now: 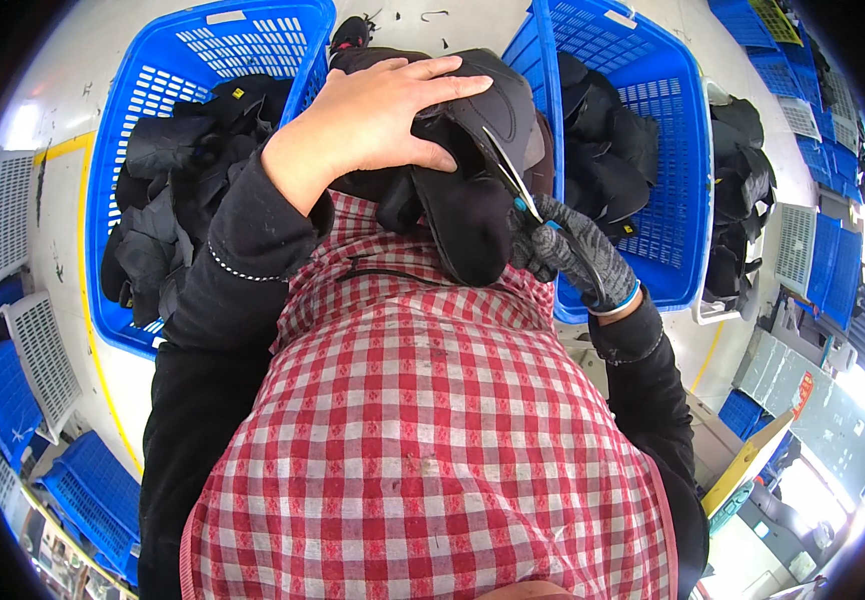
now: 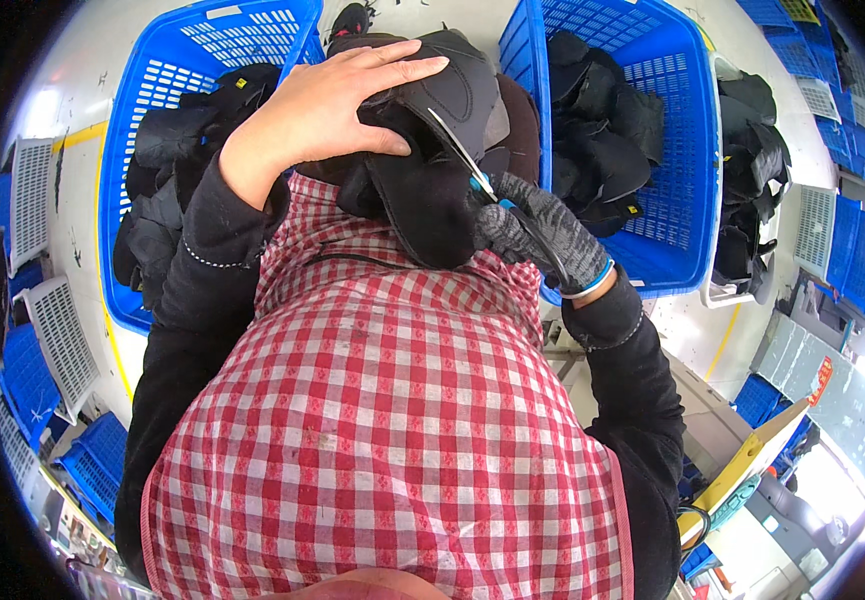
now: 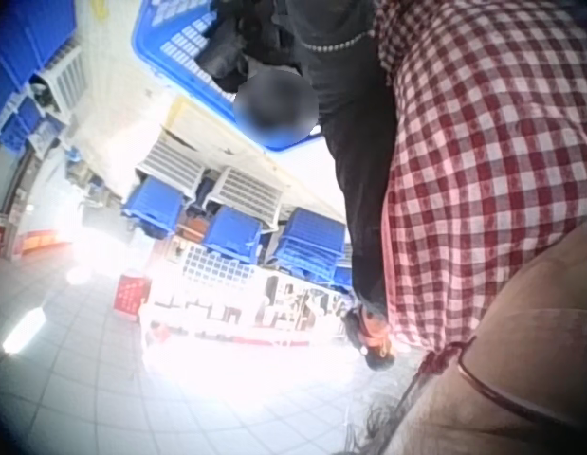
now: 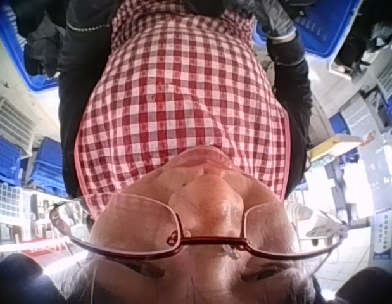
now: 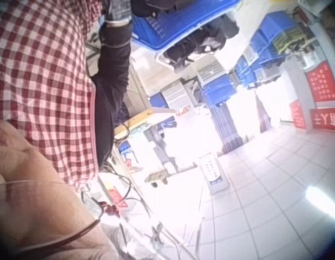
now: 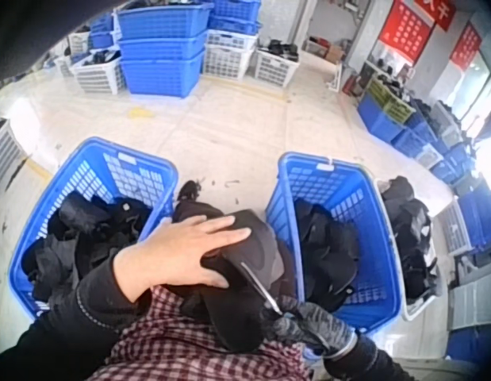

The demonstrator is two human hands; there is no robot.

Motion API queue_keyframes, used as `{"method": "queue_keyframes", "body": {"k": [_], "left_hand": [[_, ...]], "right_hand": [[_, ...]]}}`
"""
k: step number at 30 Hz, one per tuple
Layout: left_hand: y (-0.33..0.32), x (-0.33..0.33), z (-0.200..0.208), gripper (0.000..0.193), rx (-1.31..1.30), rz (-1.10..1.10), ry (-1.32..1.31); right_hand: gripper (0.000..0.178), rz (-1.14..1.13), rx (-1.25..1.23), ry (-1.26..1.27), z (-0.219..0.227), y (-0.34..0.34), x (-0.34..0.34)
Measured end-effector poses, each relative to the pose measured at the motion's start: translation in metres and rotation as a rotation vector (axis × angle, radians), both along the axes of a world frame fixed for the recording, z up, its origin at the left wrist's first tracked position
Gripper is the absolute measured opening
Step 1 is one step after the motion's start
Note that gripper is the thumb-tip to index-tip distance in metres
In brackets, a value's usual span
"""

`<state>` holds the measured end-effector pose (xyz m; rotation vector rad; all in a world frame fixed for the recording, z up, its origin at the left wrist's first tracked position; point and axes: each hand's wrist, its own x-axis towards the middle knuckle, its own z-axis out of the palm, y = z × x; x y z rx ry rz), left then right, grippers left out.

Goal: The person uses scissors to trim the edges of black fabric pieces. They hold each piece with one hand and cut along the edges with the other, then place the trimmed pieces into a blue basket. The process is repeated for multiple fabric pieces.

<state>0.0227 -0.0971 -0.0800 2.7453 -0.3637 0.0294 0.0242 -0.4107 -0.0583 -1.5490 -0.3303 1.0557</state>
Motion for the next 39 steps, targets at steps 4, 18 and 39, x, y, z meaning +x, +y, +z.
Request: {"method": "queue_keyframes", "body": {"k": [4, 18, 39], "left_hand": [[-0.003, 0.001, 0.0, 0.088, -0.015, -0.005, 0.019], [-0.009, -0.003, 0.001, 0.086, 0.04, -0.001, 0.02], [-0.024, -0.012, -0.002, 0.087, 0.118, 0.078, -0.058]], "right_hand": [[0.057, 0.017, -0.041, -0.059, 0.004, 0.0, 0.004], [0.051, 0.089, -0.172, -0.116, -0.009, -0.017, 0.02], [0.062, 0.159, -0.223, -0.21, 0.012, 0.0, 0.027]]}}
